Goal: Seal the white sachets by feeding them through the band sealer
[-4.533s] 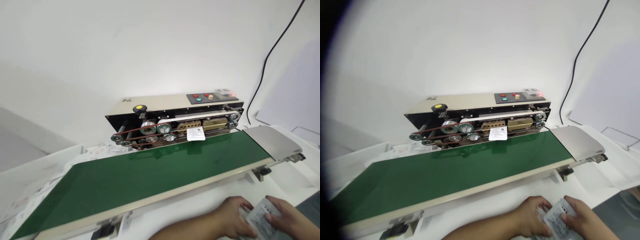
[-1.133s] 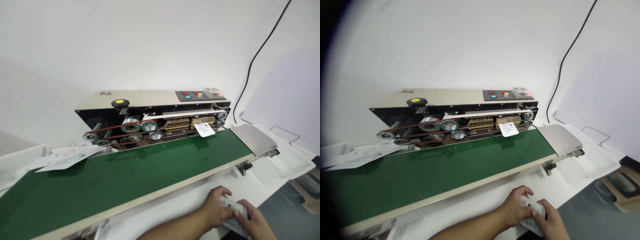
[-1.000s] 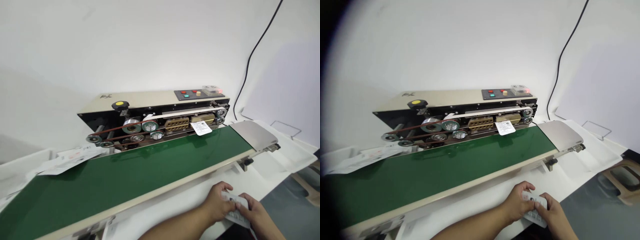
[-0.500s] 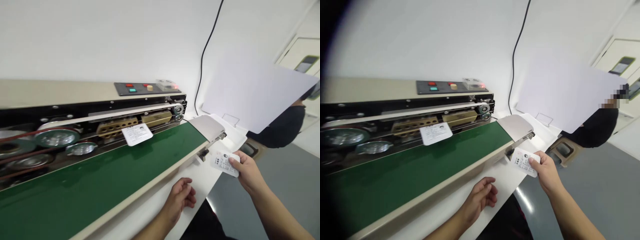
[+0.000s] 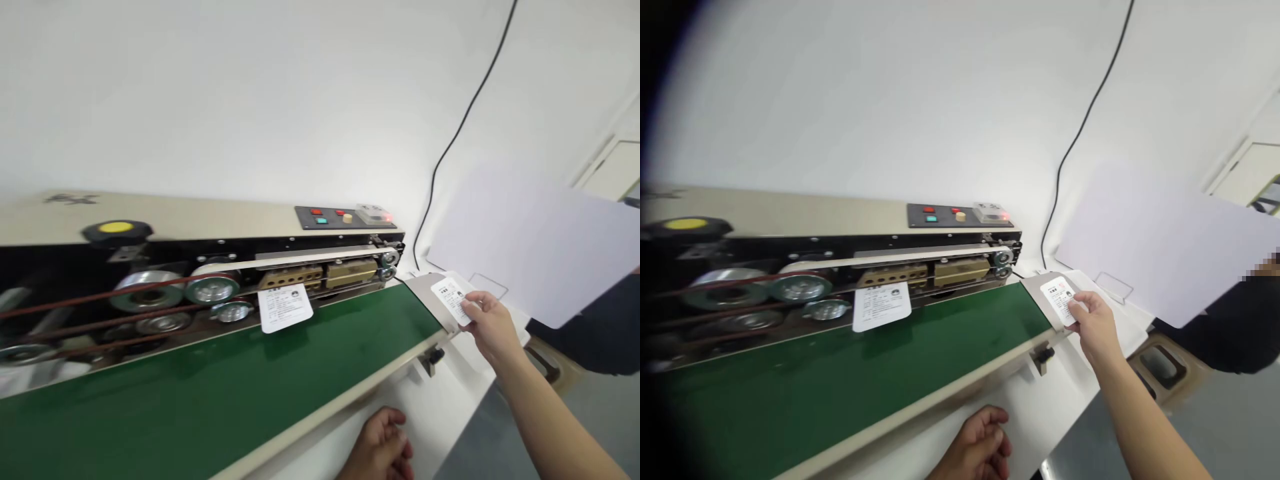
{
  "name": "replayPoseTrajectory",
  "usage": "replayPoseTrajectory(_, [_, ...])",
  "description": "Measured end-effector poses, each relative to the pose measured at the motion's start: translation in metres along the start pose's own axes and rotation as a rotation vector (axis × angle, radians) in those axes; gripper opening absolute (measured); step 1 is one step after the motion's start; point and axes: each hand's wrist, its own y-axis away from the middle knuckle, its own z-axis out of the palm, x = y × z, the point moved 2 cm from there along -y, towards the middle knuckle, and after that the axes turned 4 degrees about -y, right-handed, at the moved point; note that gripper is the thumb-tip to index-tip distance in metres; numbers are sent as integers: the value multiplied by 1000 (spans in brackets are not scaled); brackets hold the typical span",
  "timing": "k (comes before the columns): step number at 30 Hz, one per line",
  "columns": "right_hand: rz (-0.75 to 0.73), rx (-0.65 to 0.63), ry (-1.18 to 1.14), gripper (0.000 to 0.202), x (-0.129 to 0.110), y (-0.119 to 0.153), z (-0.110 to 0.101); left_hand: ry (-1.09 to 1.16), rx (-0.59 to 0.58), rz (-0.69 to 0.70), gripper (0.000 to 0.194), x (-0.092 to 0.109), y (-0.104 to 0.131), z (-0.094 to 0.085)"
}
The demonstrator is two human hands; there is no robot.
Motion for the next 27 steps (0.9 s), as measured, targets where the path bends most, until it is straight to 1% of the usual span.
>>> replayPoseTrajectory(2, [44, -9, 22, 34, 0, -11, 14, 4, -25, 9, 54, -3, -2, -1])
replayPoseTrajectory(5, [142, -33, 38, 23, 2, -25, 36, -2, -30, 26, 54, -5, -4, -3])
replayPoseTrajectory(8, [209, -85, 32, 21, 6, -35, 54, -19, -33, 21, 53, -5, -5, -5])
replayPoseTrajectory(11, [234, -109, 36, 19, 8, -42, 66, -56, -41, 18, 50, -5, -8, -7])
replayPoseTrajectory(14, [227, -99, 37, 20, 8, -47, 72, -93, -44, 30, 47, -6, -11, -9])
replayPoseTrajectory(18, [227, -95, 26, 21, 10, -51, 75, -85, -37, 59, 48, -8, -13, -10])
replayPoseTrajectory(24, [264, -115, 17, 18, 20, -56, 78, -100, -18, 60, 45, -3, -8, -6])
replayPoseTrajectory(27, [263, -136, 24, 18, 22, -57, 82, -81, -26, 71, 43, -1, -6, -6])
